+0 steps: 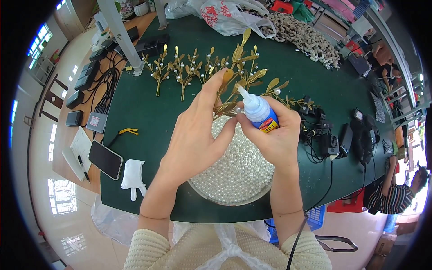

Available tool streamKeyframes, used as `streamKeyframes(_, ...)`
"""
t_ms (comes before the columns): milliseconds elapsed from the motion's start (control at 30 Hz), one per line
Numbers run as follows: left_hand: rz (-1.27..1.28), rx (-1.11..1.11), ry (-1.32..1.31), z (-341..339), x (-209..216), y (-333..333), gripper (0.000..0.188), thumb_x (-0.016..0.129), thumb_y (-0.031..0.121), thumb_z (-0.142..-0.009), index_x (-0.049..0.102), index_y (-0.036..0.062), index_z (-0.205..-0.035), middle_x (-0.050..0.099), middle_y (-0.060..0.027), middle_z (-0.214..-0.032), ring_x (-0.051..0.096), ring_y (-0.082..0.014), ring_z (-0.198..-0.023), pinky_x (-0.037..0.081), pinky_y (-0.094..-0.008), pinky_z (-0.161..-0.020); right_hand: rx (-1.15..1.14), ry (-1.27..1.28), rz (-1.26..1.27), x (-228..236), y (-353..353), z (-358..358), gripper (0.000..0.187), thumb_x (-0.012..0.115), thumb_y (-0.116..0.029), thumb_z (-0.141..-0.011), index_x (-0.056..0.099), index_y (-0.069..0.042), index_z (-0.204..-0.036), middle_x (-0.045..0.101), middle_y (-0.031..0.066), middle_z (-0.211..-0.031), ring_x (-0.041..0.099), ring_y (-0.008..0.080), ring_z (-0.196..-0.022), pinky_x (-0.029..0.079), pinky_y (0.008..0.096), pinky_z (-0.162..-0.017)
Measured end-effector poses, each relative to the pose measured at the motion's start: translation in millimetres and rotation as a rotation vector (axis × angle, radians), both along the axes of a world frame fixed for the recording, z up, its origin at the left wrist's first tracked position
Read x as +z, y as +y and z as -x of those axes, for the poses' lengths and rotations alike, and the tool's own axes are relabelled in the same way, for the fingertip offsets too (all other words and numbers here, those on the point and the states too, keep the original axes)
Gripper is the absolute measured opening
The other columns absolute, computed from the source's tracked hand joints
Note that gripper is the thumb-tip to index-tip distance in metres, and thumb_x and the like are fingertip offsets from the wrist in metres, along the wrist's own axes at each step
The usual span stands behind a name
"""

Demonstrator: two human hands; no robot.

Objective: The person applies glue to the stems of a gold-colored artificial branch, picks up a pearl from a bowl, and presses it onto the glued spot. They repeat this process, attaching pearls to different spots on the branches.

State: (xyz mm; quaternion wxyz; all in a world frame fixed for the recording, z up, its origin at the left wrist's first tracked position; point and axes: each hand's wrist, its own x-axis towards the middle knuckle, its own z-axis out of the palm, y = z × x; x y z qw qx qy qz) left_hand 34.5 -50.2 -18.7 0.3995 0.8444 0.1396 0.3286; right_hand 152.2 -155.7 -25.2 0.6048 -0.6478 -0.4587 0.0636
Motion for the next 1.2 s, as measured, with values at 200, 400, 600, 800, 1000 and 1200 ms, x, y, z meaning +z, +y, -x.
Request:
streamKeyframes(200,0.029,0.000,0.025,2.5,4.5,2.2,0.066,0.062,0.005,-0.075,0.030,-0.0009,-0.133,0.050,-0.0221,-0.118,0.057,-0.0357,-0.093,0.046,-0.0362,-0.080,-0.021,0.020,-0.050,7.8,-2.2,4.2,0.022,0.072,-0.001,-0.068,0.064,0.000,-0.088,0.064,0.0015,-0.078,0.057,0.0048,-0.072,0.045,0.0197,-0.066)
streamKeyframes(400,0.218,-0.013,-0.111,-18.3,2.9,-2.3,0.062,0.060,-0.002,-0.078,0.033,0.0030,-0.134,0.051,-0.0126,-0.122,0.058,-0.0163,-0.093,0.047,-0.0265,-0.079,-0.056,0.088,-0.220,17.6,-23.0,-18.3,0.037,0.075,-0.009,-0.069,0.051,-0.002,-0.097,0.059,0.0030,-0.084,0.055,0.0071,-0.078,0.046,0.0230,-0.069)
streamKeyframes(600,0.166,-0.010,-0.197,-1.5,0.0,9.1,0.059,0.053,-0.001,-0.085,0.025,-0.0004,-0.137,0.036,-0.0113,-0.137,0.048,-0.0172,-0.112,0.040,-0.0280,-0.091,0.299,0.463,-0.465,22.4,-33.8,-22.6,0.041,0.060,-0.007,-0.081,0.036,-0.004,-0.113,0.052,0.0092,-0.088,0.053,0.0116,-0.069,0.045,0.0250,-0.060)
streamKeyframes(800,0.220,0.007,-0.202,4.5,2.5,18.2,0.058,0.052,0.000,-0.086,0.025,0.0006,-0.137,0.034,-0.0091,-0.139,0.044,-0.0184,-0.116,0.034,-0.0284,-0.096,0.583,0.879,-0.714,30.1,-49.0,-24.0,0.019,0.047,-0.018,-0.091,0.035,-0.008,-0.101,0.050,0.0183,-0.090,0.057,0.0219,-0.062,0.050,0.0328,-0.045)
streamKeyframes(1000,0.225,0.087,-0.193,22.9,12.6,29.6,0.055,0.050,0.007,-0.088,0.026,0.0005,-0.137,0.037,-0.0092,-0.136,0.046,-0.0165,-0.111,0.038,-0.0257,-0.090,0.986,1.064,-0.785,52.3,-63.8,42.9,0.032,0.058,-0.023,-0.085,0.031,-0.010,-0.097,0.048,0.0153,-0.096,0.058,0.0221,-0.058,0.045,0.0284,-0.042)
streamKeyframes(1200,0.164,0.075,-0.195,9.6,18.8,17.3,0.055,0.051,0.011,-0.088,0.027,-0.0004,-0.136,0.037,-0.0102,-0.136,0.046,-0.0175,-0.110,0.039,-0.0271,-0.090,1.284,0.935,-0.810,54.3,-75.1,29.3,0.038,0.062,-0.016,-0.083,0.035,-0.011,-0.108,0.049,0.0192,-0.098,0.059,0.0240,-0.068,0.048,0.0287,-0.058)
